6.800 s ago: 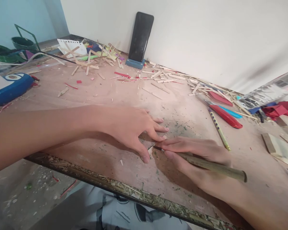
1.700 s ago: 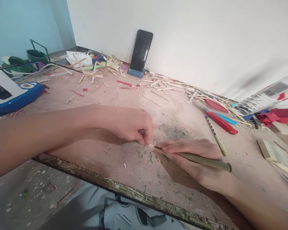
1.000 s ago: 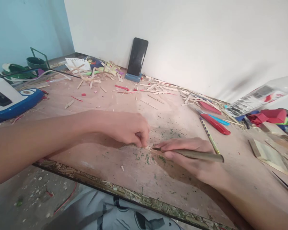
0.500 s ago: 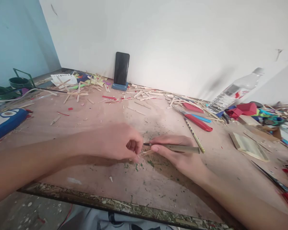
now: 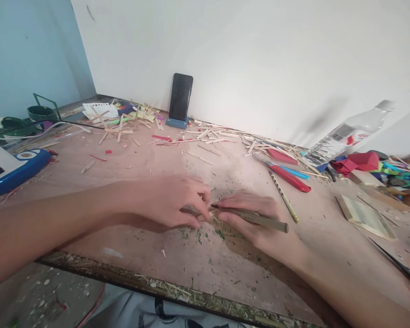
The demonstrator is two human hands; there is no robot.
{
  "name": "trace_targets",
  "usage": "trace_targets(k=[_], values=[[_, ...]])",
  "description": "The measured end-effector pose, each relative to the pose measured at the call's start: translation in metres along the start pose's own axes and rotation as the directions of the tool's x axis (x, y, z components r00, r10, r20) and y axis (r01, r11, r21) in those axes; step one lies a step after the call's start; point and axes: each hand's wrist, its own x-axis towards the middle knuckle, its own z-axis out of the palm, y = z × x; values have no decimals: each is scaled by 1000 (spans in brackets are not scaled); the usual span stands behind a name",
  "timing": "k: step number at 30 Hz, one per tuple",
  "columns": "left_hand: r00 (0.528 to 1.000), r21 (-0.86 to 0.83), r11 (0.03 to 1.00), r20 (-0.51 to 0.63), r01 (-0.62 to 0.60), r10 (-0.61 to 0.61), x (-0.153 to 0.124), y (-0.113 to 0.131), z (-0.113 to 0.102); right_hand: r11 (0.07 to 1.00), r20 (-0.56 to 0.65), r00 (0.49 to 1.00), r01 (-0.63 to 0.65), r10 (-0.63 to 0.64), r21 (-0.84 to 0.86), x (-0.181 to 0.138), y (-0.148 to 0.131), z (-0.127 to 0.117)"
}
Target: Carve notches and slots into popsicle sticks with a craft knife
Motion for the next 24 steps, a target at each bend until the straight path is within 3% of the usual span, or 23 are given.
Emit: trace_targets(k=[6, 14, 20, 24], values=[[998, 47, 996, 5, -70, 70, 1, 1, 1, 997, 25, 996, 83, -83, -7, -1, 1, -1], [990, -43, 989, -6, -138, 138, -2, 5, 6, 997, -30, 997, 67, -68, -34, 1, -2, -3], [984, 29, 997, -160, -71, 75, 0, -4, 7, 992, -145, 983, -119, 111, -45, -2, 1, -3], [986, 111, 990, -131, -86, 101, 0, -7, 9, 969, -174, 957, -242, 233, -37, 0, 0, -7]])
